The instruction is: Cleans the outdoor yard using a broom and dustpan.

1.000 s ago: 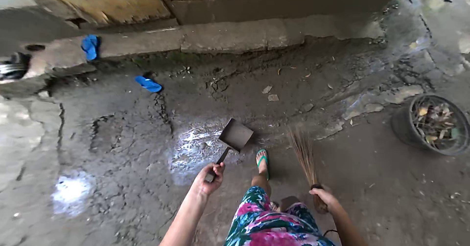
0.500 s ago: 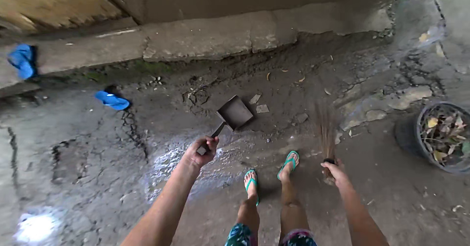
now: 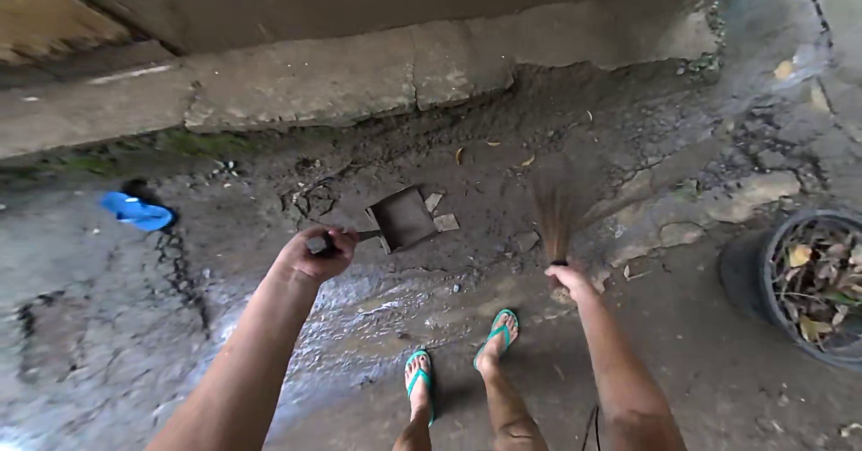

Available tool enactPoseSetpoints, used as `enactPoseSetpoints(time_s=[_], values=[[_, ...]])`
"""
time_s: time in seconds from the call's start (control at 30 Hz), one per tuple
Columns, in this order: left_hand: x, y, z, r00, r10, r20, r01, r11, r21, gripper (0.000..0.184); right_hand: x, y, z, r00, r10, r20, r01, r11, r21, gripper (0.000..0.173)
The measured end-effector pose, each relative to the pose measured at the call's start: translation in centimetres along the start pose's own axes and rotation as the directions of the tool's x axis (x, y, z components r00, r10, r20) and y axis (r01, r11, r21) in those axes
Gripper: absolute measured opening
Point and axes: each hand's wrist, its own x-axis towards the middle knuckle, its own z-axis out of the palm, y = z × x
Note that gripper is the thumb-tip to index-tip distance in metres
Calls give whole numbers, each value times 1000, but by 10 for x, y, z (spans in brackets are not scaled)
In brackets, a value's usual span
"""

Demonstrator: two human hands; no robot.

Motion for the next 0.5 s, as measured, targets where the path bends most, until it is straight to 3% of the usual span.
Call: enactPoseSetpoints(time_s=[0.1,0.17,0.27,0.37,0.43,0.5], values=[[-11,-2,21,1000,18,-19,-19,999,-38,20,-42,9,-24,984,-56,167,46,997,61,77],[-20,3,29,1000,16,-26,-17,998,-64,20,-65,14,-43,976,-82,202,59,991,117,76],[-29,11,41,1000,23,-13,-24,997,-78,21,-66,7,-59,987,-118,105,101,983,151,80],[-29,15,55,999,28,16,-27,996,-87,25,-31,-17,-57,995,-71,-76,79,991,105,87],[-23,18,66,999,27,29,-24,995,-100,27,-2,-38,-42,984,-18,-175,41,991,127,77],[-11,19,80,999,23,30,-21,997,-81,24,21,-57,-18,983,33,-183,0,984,177,70]])
